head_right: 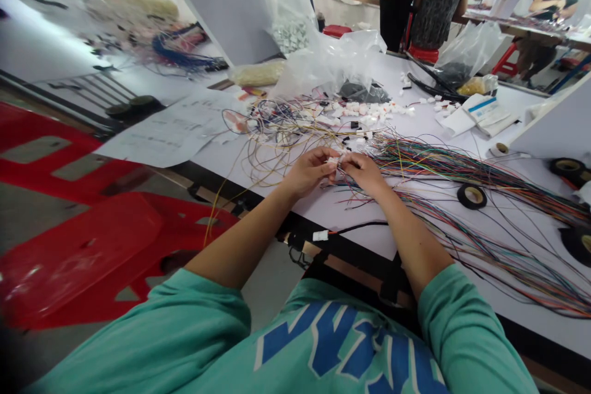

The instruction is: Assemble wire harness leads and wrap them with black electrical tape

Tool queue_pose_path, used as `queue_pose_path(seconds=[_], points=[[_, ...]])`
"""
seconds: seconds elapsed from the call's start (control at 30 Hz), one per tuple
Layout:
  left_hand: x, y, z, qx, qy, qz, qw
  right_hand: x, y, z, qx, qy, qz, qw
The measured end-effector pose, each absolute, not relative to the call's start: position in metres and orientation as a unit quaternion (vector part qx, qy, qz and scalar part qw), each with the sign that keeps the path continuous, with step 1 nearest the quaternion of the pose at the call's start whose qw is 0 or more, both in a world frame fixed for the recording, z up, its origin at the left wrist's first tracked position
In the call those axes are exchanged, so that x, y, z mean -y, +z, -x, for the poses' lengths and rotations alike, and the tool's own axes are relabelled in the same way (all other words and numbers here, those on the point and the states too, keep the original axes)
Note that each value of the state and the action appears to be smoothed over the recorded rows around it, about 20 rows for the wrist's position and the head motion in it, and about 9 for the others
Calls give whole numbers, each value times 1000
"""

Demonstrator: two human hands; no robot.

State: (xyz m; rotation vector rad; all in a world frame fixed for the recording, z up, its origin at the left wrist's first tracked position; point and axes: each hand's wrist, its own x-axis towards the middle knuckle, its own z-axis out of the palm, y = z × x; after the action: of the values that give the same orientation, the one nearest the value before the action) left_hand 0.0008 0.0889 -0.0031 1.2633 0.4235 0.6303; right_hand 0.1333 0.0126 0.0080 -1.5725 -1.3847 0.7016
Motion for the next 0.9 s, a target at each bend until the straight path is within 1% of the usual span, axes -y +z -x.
queue_pose_path(seconds=[0.1,0.2,0.33,0.53,0.73,0.9], points=[[-86,-1,-1,-163,294,-579,742,-14,5,-138,547,324,611,471],[-85,-2,0,-166,291,-612,717,-14,2,-141,552,344,599,467],[-85,-2,2,-171,290,-654,678,-15,0,-141,552,352,604,455],[-83,4,3,-161,284,-681,656,-16,-2,-143,550,354,610,448],[-80,6,4,-156,285,-686,651,-15,-5,-144,536,367,597,470],[-80,6,5,-144,301,-702,629,-13,-3,-144,506,402,579,497]])
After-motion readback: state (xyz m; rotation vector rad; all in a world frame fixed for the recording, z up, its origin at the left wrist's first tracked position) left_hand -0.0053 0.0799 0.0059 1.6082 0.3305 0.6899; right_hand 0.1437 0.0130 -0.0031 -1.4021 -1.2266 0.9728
